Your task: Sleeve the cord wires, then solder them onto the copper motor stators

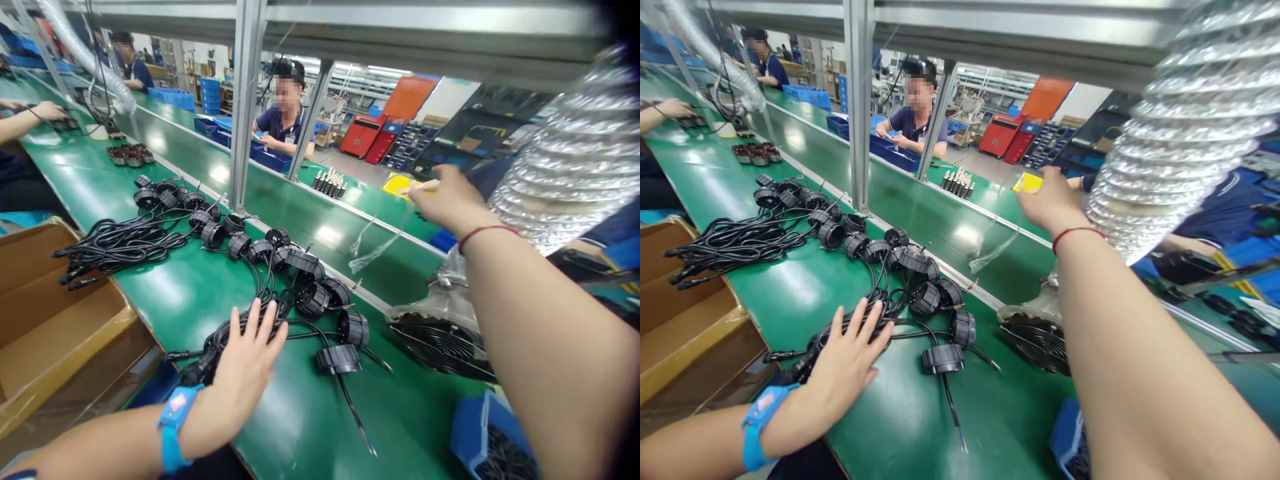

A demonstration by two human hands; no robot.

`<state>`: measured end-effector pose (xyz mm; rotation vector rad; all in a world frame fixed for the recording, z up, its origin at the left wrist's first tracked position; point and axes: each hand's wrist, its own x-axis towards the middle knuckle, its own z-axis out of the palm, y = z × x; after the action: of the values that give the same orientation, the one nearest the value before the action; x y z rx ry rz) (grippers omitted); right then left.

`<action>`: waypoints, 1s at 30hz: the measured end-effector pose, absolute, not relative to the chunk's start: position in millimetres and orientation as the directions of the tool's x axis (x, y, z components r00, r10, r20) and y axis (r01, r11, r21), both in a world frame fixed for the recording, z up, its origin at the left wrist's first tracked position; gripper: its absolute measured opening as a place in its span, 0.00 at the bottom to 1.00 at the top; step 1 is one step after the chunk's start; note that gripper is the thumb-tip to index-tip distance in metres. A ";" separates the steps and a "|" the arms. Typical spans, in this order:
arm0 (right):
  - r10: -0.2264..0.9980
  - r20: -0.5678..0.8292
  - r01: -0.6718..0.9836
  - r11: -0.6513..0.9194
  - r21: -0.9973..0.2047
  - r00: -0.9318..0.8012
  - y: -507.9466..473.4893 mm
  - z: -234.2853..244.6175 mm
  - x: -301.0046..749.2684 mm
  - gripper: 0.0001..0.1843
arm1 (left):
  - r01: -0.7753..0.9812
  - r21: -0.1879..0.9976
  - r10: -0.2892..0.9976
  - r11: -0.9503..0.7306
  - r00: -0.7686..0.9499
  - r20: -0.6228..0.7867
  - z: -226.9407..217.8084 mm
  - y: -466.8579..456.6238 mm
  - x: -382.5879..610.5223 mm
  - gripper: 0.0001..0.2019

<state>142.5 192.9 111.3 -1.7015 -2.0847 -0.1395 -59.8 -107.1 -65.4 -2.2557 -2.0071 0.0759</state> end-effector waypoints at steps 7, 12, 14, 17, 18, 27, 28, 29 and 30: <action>0.629 -0.259 0.675 0.622 -0.397 -0.733 12.5 18.6 124.0 0.23 | 0.976 -0.216 0.988 0.007 -0.040 -0.149 -29.8 -83.7 -102.6 0.40; 0.500 -0.070 0.499 0.866 0.041 -0.863 -76.7 -41.6 98.6 0.09 | 0.953 -0.302 0.991 0.031 -0.069 -0.118 -23.7 -76.5 -136.0 0.37; 0.479 0.022 0.477 0.869 0.133 -0.878 -68.8 -50.7 84.7 0.07 | 0.935 -0.350 0.991 0.064 -0.101 -0.087 -23.8 -75.7 -157.8 0.36; 0.299 0.162 0.324 0.933 0.156 -0.940 -36.3 -57.1 59.1 0.08 | 0.901 -0.416 0.990 0.120 -0.137 -0.012 -22.0 -73.1 -199.0 0.35; 0.226 0.202 0.260 0.952 0.160 -0.953 -25.8 -58.7 49.8 0.10 | 0.888 -0.440 0.990 0.134 -0.141 0.015 -21.0 -71.7 -213.7 0.35; 0.400 0.530 0.449 0.893 -0.040 -0.748 -2.1 -40.0 79.4 0.18 | 0.894 -0.445 0.999 0.042 -0.048 -0.002 -23.6 -56.1 -285.1 0.36; 0.458 0.568 0.522 0.851 -0.058 -0.684 -3.9 -37.2 105.7 0.17 | 0.917 -0.398 1.000 0.015 -0.017 -0.002 -18.5 -55.5 -278.8 0.36; 0.523 0.601 0.611 0.788 -0.073 -0.604 -6.8 -36.0 135.4 0.17 | 0.945 -0.327 1.000 -0.018 0.023 0.012 -10.3 -56.1 -269.7 0.35; 0.602 0.627 0.722 0.687 -0.089 -0.495 -11.4 -36.3 166.8 0.17 | 0.970 -0.234 0.996 -0.070 0.081 0.038 0.6 -57.9 -258.4 0.34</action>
<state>166.8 -11.4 -36.3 -1.0101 -2.2561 -0.2434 -258.4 -57.9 0.6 -2.1539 -1.9944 0.1951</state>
